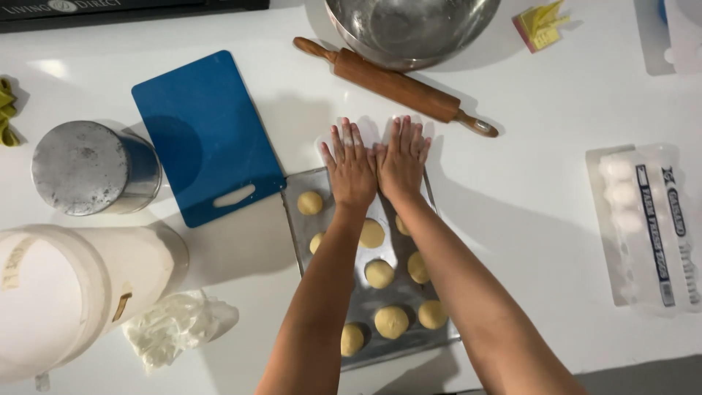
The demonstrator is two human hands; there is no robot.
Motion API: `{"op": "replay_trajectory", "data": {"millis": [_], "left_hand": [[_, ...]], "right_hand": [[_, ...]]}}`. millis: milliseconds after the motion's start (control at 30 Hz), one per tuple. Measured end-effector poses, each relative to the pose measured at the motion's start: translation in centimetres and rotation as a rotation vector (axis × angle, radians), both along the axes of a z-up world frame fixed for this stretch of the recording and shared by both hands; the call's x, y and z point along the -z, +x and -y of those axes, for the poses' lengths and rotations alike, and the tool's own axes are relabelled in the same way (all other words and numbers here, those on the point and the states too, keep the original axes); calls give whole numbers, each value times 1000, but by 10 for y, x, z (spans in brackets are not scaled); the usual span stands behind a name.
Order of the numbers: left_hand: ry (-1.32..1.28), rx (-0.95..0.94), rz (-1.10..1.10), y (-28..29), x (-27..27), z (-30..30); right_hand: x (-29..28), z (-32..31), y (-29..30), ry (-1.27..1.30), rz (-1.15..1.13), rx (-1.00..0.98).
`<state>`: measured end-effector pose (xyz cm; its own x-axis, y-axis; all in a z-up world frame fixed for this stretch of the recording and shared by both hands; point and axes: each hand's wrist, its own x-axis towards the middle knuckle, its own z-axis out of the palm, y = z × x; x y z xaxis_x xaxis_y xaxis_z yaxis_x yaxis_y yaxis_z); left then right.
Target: Grease a baking tray, place pre-portioned dough balls on it, and flatten them by hand.
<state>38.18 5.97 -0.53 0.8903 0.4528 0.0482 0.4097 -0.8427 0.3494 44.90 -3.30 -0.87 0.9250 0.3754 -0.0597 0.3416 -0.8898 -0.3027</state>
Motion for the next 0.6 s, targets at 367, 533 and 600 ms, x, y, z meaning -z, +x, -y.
{"op": "replay_trajectory", "data": {"millis": [367, 533, 600], "left_hand": [[-25, -30, -114, 9, -18, -2], [-5, -46, -142, -1, -12, 0], [13, -13, -90, 6, 0, -4]], "right_hand": [[-6, 2, 4, -55, -42, -15], [2, 9, 3, -57, -45, -2], [7, 16, 17, 100, -90, 2]]}}
